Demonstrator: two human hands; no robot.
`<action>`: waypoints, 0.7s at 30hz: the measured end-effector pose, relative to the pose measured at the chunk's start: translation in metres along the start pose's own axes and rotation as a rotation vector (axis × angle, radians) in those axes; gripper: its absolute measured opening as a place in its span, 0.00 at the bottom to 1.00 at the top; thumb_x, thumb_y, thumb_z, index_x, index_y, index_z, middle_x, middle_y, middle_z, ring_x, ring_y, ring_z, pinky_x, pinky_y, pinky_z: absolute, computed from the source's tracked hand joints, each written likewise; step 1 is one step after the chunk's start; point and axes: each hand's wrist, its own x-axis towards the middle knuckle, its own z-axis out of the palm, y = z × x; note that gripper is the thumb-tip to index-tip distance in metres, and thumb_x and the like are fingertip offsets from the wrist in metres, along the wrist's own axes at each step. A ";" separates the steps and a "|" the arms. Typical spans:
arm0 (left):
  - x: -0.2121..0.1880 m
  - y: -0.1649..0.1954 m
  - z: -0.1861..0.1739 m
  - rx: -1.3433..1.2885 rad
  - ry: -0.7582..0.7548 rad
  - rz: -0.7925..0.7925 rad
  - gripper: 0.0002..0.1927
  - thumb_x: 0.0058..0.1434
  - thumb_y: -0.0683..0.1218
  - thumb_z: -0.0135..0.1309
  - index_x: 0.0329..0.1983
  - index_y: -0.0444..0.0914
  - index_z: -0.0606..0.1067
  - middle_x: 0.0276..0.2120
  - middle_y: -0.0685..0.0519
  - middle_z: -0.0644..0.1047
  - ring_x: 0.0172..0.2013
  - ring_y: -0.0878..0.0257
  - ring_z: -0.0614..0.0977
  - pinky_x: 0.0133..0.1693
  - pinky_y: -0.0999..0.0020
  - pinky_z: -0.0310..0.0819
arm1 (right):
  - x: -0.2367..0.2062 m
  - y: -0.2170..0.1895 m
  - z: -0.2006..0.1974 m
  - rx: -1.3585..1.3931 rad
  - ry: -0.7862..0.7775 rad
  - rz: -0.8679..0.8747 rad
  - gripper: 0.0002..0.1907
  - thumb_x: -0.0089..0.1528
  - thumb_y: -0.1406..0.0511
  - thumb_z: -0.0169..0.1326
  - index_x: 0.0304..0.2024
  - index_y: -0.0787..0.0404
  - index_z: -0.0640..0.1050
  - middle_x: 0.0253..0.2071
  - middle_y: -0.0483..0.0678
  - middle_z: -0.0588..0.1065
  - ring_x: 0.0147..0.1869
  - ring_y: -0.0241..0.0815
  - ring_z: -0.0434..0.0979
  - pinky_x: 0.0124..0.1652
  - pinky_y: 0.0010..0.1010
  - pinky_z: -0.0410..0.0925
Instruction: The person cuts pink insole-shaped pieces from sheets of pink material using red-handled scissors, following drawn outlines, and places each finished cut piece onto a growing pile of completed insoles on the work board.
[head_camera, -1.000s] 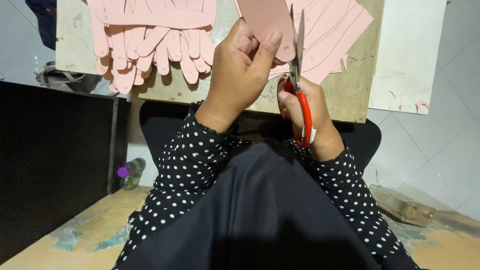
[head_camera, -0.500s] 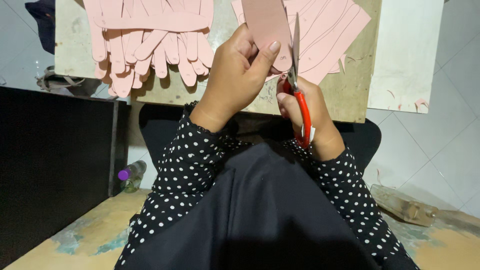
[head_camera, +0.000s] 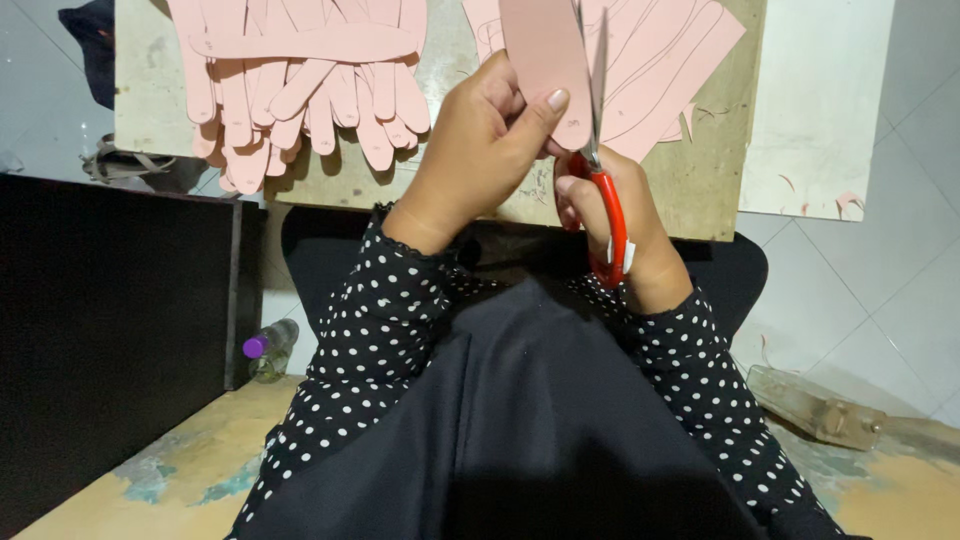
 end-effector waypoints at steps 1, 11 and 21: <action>0.000 -0.001 0.000 0.014 0.003 -0.011 0.10 0.74 0.43 0.51 0.51 0.31 0.71 0.38 0.52 0.82 0.35 0.70 0.84 0.38 0.73 0.82 | -0.001 0.002 -0.002 -0.032 0.013 -0.019 0.14 0.63 0.71 0.45 0.50 0.65 0.75 0.27 0.42 0.69 0.24 0.30 0.66 0.25 0.22 0.63; -0.001 -0.009 0.005 0.046 -0.074 -0.069 0.09 0.73 0.43 0.54 0.49 0.33 0.74 0.33 0.57 0.78 0.31 0.73 0.78 0.35 0.76 0.77 | 0.006 0.036 -0.020 0.118 0.198 0.082 0.11 0.66 0.68 0.45 0.39 0.69 0.77 0.22 0.44 0.68 0.20 0.29 0.62 0.21 0.22 0.57; 0.002 -0.008 0.009 0.289 0.058 0.062 0.14 0.78 0.51 0.43 0.52 0.36 0.72 0.37 0.54 0.81 0.38 0.69 0.83 0.42 0.73 0.78 | -0.006 0.009 -0.015 -0.038 0.099 -0.028 0.10 0.67 0.64 0.53 0.41 0.67 0.74 0.30 0.44 0.75 0.31 0.33 0.74 0.33 0.24 0.69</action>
